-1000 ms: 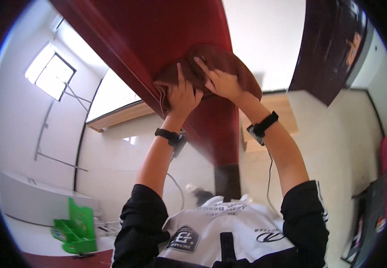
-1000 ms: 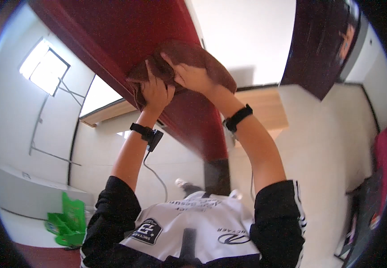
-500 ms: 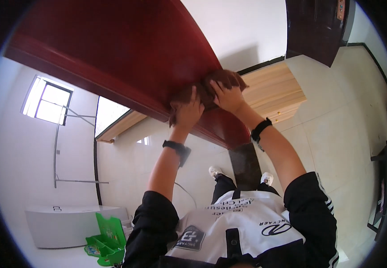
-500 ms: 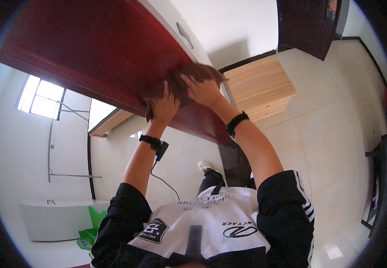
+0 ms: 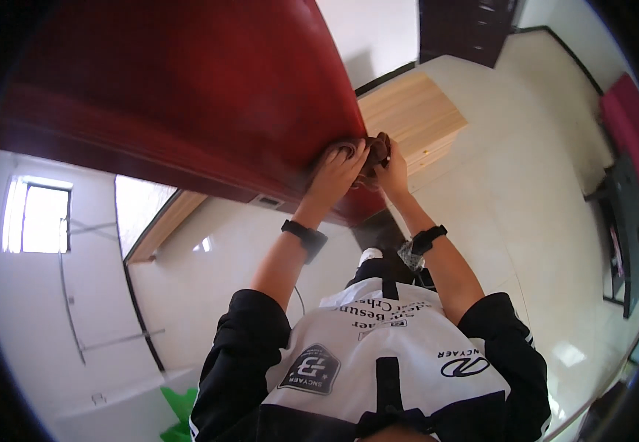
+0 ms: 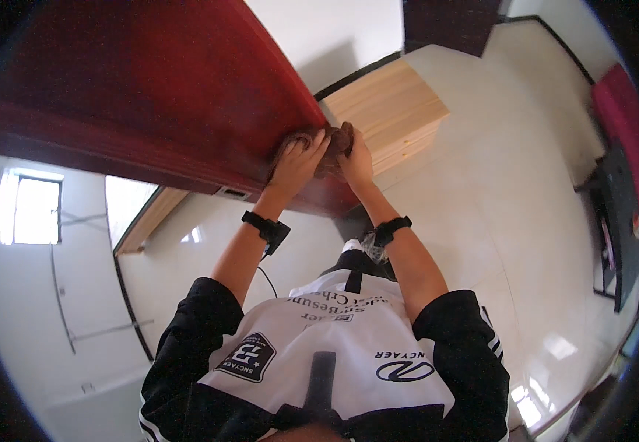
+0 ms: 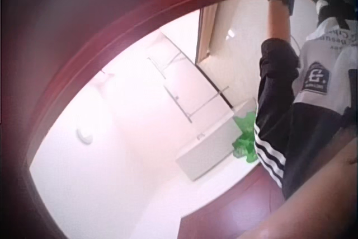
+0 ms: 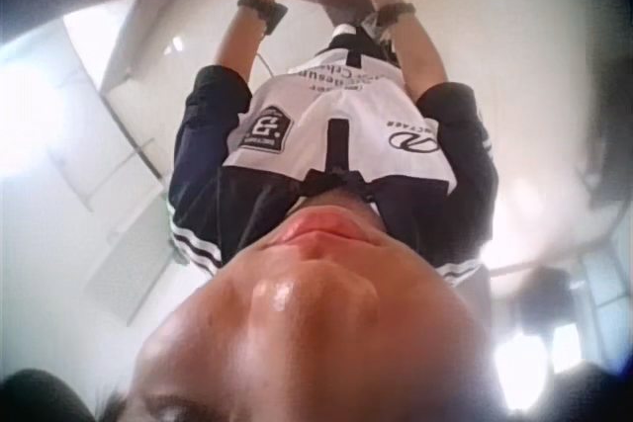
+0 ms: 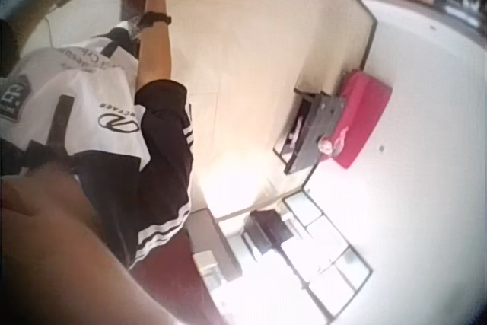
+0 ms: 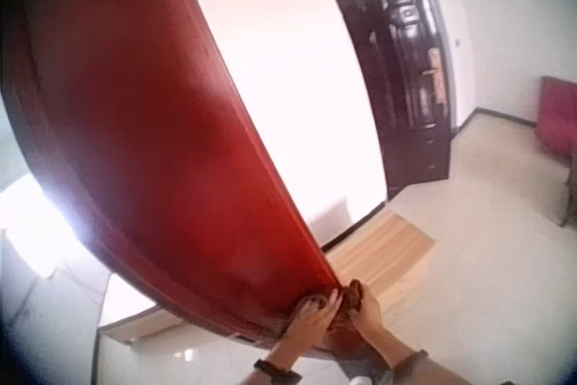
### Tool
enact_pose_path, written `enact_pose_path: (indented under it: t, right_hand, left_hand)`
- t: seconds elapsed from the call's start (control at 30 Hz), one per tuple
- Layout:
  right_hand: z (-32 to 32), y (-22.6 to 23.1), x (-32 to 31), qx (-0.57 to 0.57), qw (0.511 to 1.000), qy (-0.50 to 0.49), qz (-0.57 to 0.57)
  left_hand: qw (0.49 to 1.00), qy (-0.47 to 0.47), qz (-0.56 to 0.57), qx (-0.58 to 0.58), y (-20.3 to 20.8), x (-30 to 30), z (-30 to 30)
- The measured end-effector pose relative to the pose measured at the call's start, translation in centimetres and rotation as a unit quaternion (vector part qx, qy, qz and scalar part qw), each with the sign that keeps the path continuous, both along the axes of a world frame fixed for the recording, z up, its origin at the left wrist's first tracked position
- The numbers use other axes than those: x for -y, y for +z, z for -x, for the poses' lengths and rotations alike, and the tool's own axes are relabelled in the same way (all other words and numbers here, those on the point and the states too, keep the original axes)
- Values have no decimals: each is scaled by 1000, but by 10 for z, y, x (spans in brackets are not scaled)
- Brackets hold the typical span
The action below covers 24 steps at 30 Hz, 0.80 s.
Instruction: The person wipes a wooden door and its frame using a brown cloth, cleaning the edges, surface, and around the handle.
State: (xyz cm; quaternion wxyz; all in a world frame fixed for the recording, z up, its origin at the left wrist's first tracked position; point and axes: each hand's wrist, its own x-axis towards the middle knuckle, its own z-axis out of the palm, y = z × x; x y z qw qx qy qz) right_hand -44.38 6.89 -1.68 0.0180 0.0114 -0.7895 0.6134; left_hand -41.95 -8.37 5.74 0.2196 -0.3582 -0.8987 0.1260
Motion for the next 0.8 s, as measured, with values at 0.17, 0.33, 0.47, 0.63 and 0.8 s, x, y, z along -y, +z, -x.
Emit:
enact_pose_path:
  t: [0.17,0.33,0.47,0.63,0.8]
  right_hand:
    - [-40,-29,-30,-7,990,-76,121]
    - [-83,-43,-67,29,996,-87,-10]
    - [-120,-35,-78,101,985,-133,-43]
    - [-159,-22,-96,31,957,-230,-172]
    - [-188,7,-124,134,885,-348,-280]
  left_hand:
    - [980,44,-185,65,-25,-28,0]
    - [951,82,-280,106,-31,-49,-20]
    - [923,-22,-330,195,-35,-57,-20]
    - [915,-151,-315,203,-25,-73,-29]
    - [868,-355,-263,227,7,-94,-42]
